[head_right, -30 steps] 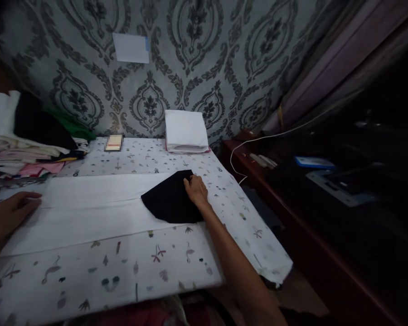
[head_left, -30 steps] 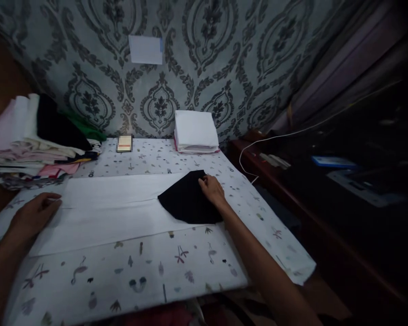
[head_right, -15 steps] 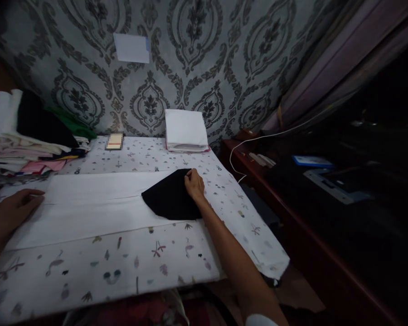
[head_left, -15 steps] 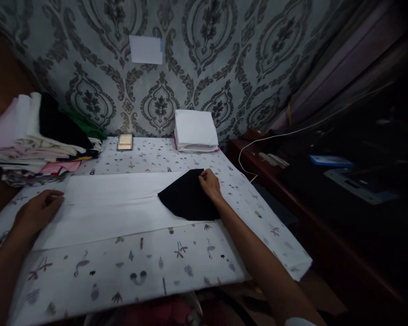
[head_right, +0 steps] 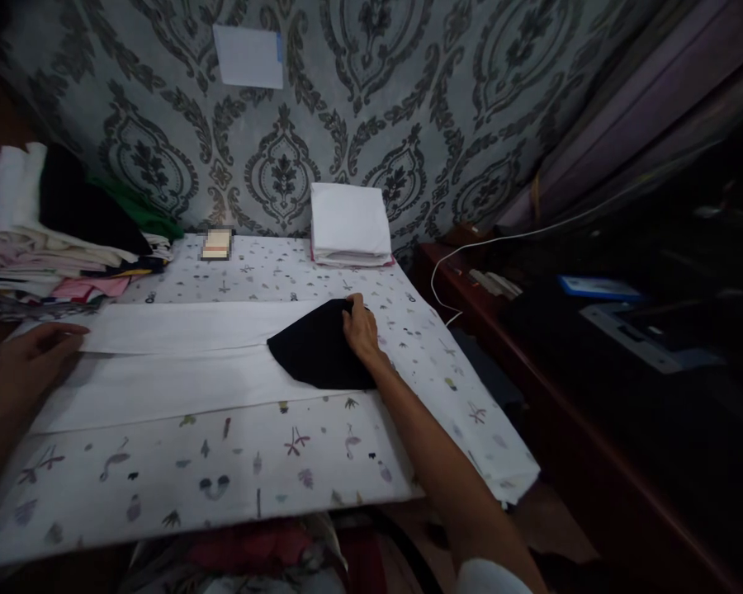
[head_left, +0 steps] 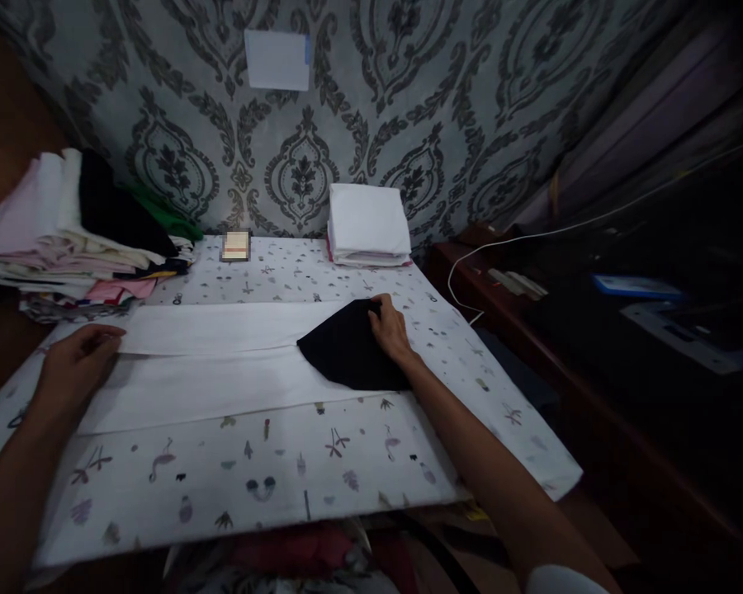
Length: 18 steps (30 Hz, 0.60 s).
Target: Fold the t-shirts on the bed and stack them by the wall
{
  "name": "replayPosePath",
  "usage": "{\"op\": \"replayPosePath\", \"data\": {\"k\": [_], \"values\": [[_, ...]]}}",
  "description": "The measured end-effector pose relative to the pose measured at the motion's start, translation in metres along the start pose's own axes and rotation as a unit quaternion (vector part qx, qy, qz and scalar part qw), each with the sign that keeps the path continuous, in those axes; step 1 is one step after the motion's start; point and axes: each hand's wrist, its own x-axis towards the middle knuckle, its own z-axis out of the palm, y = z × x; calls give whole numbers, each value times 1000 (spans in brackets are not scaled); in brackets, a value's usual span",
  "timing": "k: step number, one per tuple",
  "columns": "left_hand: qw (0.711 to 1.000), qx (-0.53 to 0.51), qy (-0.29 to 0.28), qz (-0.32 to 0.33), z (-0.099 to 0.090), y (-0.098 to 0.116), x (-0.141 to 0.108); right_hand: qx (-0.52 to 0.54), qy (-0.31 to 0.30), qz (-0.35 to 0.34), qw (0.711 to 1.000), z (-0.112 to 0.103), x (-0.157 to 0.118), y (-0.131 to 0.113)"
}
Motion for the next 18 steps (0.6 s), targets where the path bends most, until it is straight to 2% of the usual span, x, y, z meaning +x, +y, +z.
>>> {"op": "replayPosePath", "data": {"k": [3, 6, 10, 14, 18], "values": [[993, -88, -61, -43, -3, 4, -1, 14, -19, 3, 1000, -3, 4, 0], [995, -33, -92, -38, -5, 5, 1, 30, -30, 30, 999, -10, 0, -2], [993, 13, -110, -29, -7, 6, 3, 30, -60, 62, 996, -24, -23, -5], [992, 22, -125, -19, -7, 7, 2, 4, -85, 36, 996, -31, -44, -1], [991, 58, -119, -13, -6, 7, 4, 35, -59, 18, 998, -32, -42, 10]]}}
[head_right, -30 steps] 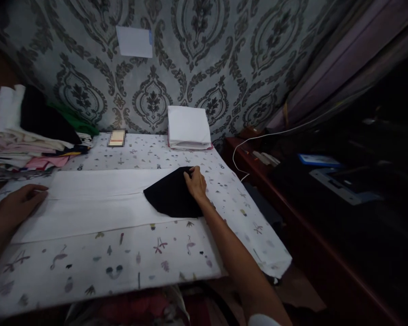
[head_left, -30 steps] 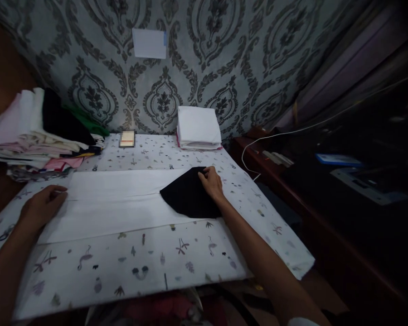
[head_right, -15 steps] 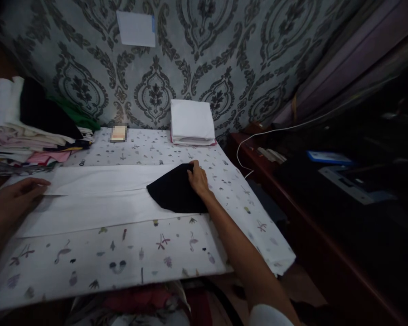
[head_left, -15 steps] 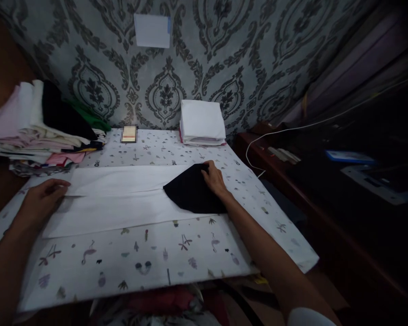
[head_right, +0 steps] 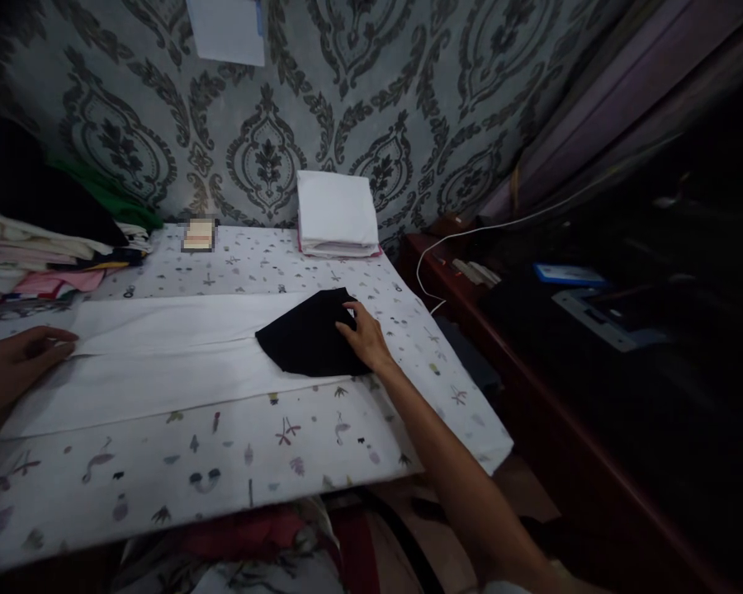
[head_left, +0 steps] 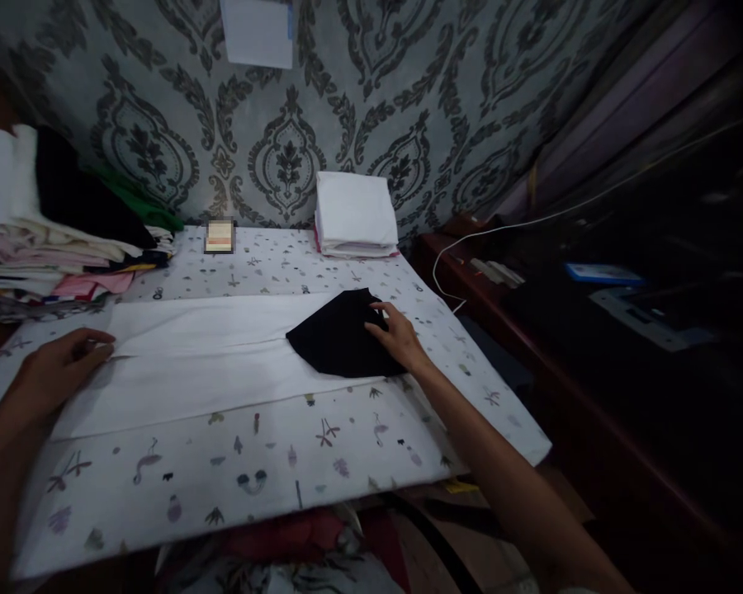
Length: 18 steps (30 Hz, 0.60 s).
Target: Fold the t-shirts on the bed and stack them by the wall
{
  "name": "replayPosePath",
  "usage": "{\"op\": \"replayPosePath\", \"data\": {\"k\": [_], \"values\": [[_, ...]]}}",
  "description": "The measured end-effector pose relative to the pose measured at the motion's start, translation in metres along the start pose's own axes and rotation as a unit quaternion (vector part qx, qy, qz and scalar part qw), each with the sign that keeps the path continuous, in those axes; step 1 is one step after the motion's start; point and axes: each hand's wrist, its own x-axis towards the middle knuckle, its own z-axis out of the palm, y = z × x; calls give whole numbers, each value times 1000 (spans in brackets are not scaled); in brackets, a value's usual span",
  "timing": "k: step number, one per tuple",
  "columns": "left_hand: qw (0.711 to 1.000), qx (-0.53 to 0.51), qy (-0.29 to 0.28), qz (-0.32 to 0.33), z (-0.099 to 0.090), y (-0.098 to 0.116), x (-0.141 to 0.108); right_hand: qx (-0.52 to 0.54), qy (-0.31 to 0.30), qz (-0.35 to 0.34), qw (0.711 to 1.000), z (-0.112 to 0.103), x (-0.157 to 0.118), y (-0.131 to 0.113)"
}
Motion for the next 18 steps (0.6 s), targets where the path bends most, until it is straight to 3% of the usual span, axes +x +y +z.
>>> {"op": "replayPosePath", "data": {"k": [5, 9, 12, 15, 18], "values": [[1000, 4, -12, -1, -2, 3, -2, -2, -37, 4, 999, 0, 8, 4], [1000, 24, -11, 1, -2, 4, -3, -63, 4, 2, 998, -6, -8, -9], [999, 42, -10, 7, -1, 2, -2, -131, 14, -127, 983, -12, -31, -31], [998, 59, -11, -1, 0, 2, -2, -160, -84, -262, 948, -10, -55, -53], [998, 69, -11, 0, -1, 3, -3, -199, -147, -272, 930, 0, -67, -65]]}}
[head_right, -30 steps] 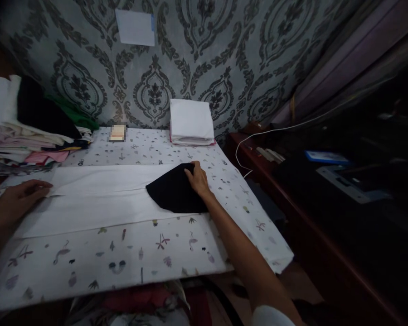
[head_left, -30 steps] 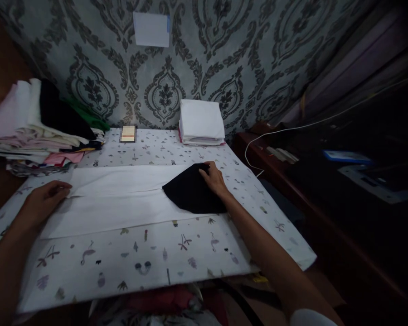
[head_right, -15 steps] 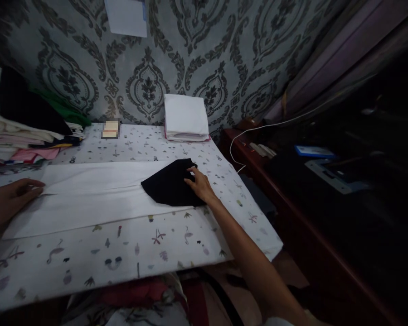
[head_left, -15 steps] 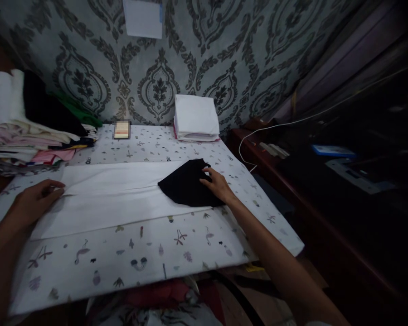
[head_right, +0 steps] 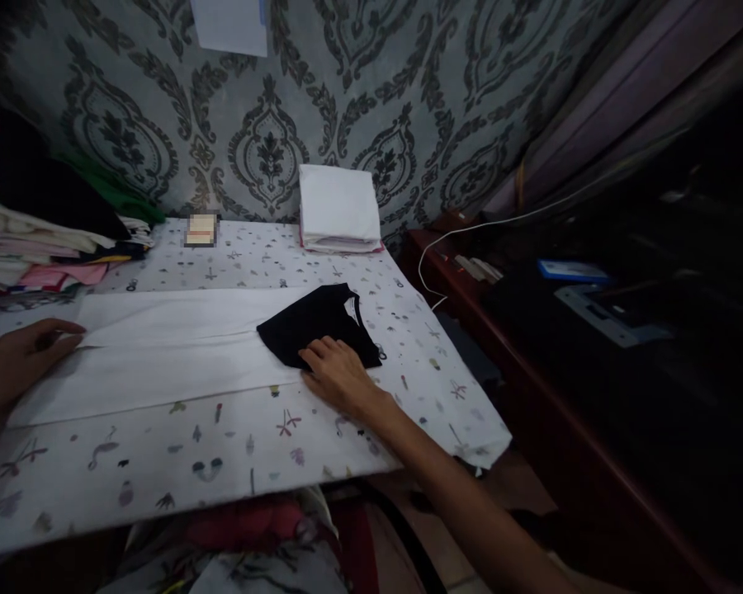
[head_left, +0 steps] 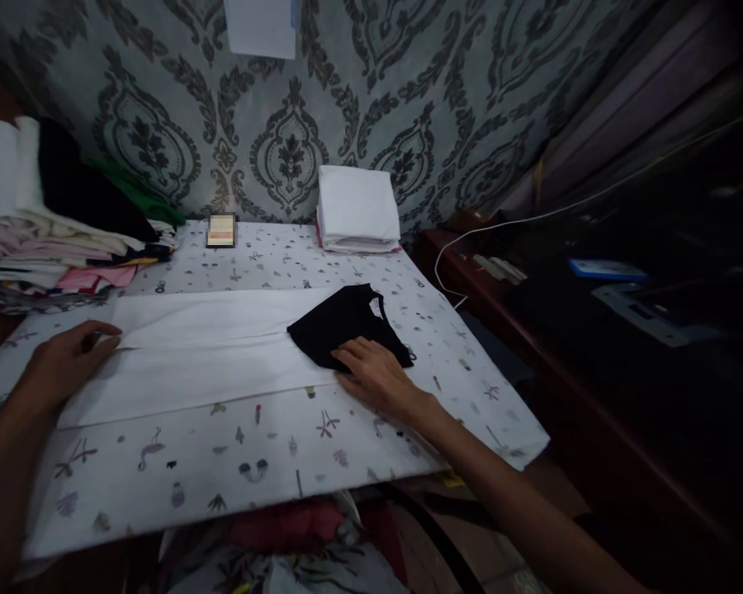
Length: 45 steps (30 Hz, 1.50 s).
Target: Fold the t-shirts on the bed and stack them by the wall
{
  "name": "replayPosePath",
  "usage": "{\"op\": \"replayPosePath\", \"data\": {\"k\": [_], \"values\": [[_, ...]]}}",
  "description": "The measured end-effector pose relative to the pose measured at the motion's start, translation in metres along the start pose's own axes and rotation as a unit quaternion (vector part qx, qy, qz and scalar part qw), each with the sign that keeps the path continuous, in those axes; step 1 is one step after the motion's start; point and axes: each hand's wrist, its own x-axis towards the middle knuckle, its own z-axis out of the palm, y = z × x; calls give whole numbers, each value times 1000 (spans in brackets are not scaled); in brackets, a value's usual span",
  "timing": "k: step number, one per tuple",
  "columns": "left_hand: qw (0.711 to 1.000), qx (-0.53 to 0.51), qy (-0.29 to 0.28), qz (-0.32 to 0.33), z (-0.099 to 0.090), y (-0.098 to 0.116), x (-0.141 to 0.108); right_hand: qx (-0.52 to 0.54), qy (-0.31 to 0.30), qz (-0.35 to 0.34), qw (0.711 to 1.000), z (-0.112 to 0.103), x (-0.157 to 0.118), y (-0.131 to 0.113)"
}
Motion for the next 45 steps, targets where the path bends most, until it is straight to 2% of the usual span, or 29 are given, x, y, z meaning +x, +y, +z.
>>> {"op": "replayPosePath", "data": {"k": [2, 4, 8, 10, 12, 14, 15, 17, 19, 20, 21, 23, 26, 29, 32, 36, 40, 43, 45], "values": [[1000, -1, -1, 8, 0, 1, -1, 0, 2, 30, 1000, 4, 2, -1], [1000, 0, -2, 10, 0, 1, -1, 32, 32, 75, 996, 5, 4, 5], [1000, 27, -1, 17, 1, -4, 0, 93, 64, 149, 982, -1, 7, 18], [996, 81, 5, 30, -1, -2, -3, 99, 65, 151, 981, -5, 7, 19], [982, 174, 48, 53, -2, 12, -9, 104, 71, 141, 982, -7, 7, 18], [962, 230, 99, 113, 3, 39, -21, 112, 81, 135, 981, -8, 8, 17], [956, 222, 108, 162, 9, 58, -29, 118, 85, 134, 980, -8, 9, 16], [944, 133, 64, 295, 31, 103, -46, 130, 92, 138, 978, -8, 11, 15], [898, 32, -31, 438, 61, 150, -65, 139, 99, 140, 975, -9, 15, 16], [879, 1, -50, 475, 78, 173, -74, 139, 106, 139, 975, -9, 16, 16], [869, -11, -45, 493, 94, 194, -81, 138, 113, 136, 975, -9, 18, 17], [868, -20, -19, 496, 120, 229, -93, 130, 126, 130, 975, -9, 21, 19], [884, 1, 20, 468, 135, 256, -96, 121, 138, 133, 974, -8, 23, 23], [896, 19, 19, 443, 125, 260, -84, 128, 141, 134, 973, -7, 19, 28], [902, -19, -28, 429, 110, 254, -67, 137, 125, 131, 974, -4, 12, 32], [872, -85, -77, 475, 109, 248, -52, 119, 100, 137, 978, 0, 3, 35], [843, -18, -84, 531, 116, 250, -50, 83, 68, 134, 985, -1, -1, 37], [849, 5, -101, 518, 112, 255, -50, 56, 46, 135, 988, -5, -3, 42], [862, -15, -98, 497, 105, 256, -50, 40, 61, 153, 986, -10, -5, 48]]}}
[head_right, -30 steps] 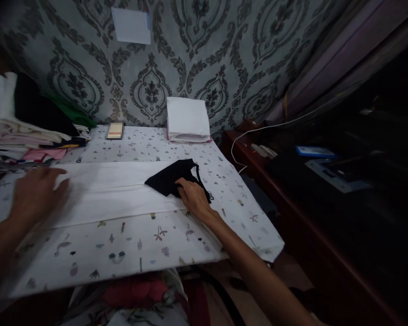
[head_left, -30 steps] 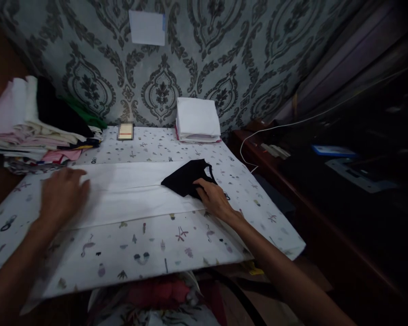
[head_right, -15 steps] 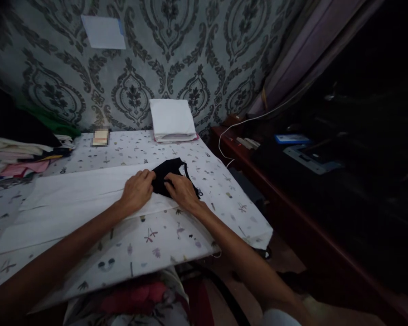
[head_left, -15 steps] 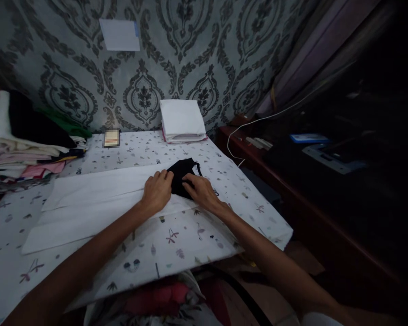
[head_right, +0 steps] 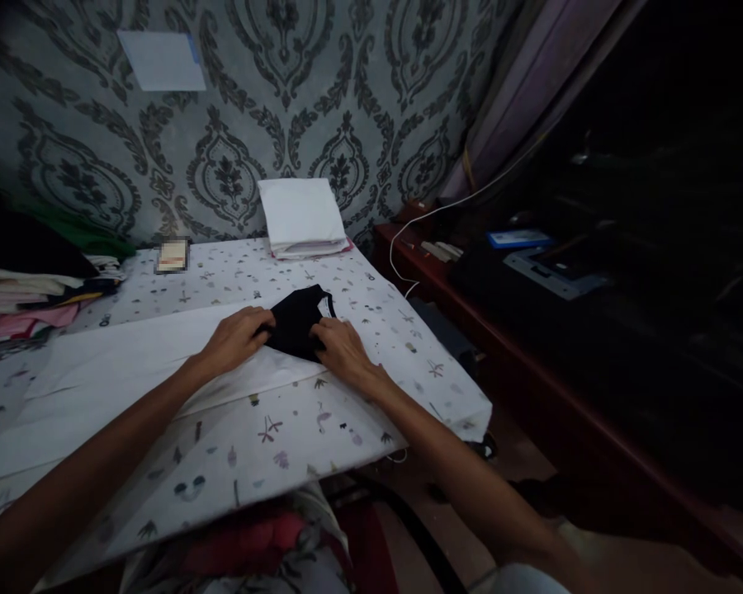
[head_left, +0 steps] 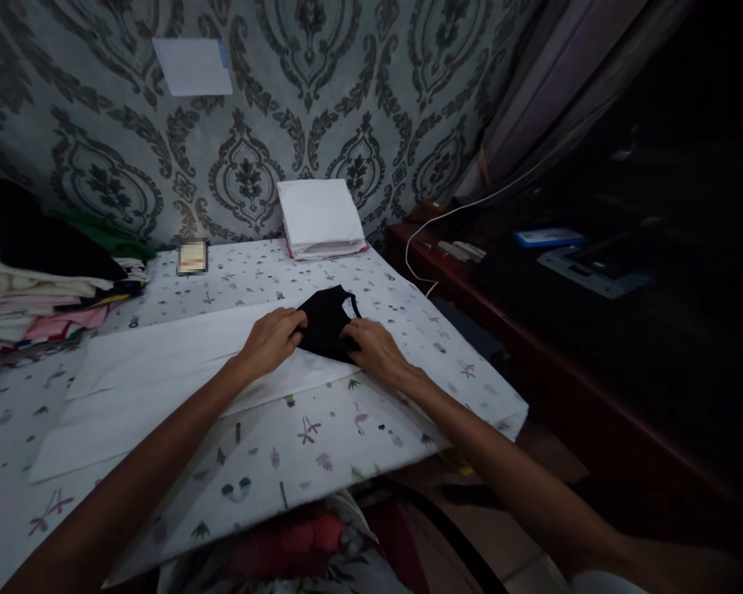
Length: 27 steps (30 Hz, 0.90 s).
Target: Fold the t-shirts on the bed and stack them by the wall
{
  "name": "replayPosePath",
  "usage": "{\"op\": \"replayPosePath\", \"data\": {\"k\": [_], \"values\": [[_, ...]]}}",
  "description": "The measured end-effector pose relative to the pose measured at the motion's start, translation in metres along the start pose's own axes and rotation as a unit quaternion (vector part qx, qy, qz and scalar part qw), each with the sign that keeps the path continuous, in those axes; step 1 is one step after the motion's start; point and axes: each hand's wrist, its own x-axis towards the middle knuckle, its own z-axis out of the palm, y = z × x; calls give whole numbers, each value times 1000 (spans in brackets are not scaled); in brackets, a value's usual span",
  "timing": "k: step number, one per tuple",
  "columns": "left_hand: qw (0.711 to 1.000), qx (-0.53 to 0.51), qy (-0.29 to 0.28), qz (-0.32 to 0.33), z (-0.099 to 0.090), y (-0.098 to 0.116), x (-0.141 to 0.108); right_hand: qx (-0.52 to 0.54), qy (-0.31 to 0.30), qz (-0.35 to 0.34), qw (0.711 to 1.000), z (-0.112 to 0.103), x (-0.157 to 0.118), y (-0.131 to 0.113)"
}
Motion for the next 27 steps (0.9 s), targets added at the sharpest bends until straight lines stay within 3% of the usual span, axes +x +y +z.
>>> {"op": "replayPosePath", "data": {"k": [5, 7, 12, 18, 24, 27], "values": [[999, -40, 28, -3, -9, 1, -6, 11, 141, 18, 990, -16, 1, 12], [998, -67, 18, 6, -7, 1, -12, 27, 158, 18, 987, -16, -2, 15], [992, -119, 23, -13, 3, -9, -33, 41, 109, 37, 993, 3, -16, 25], [993, -92, 48, -63, 2, -20, -45, 68, 104, 50, 991, 18, -24, 29], [998, -31, -39, -42, 8, 0, -41, 57, 41, -10, 997, 7, -33, 21], [1000, -2, -22, -20, 16, 9, -36, 51, 36, -17, 998, 6, -34, 20]]}}
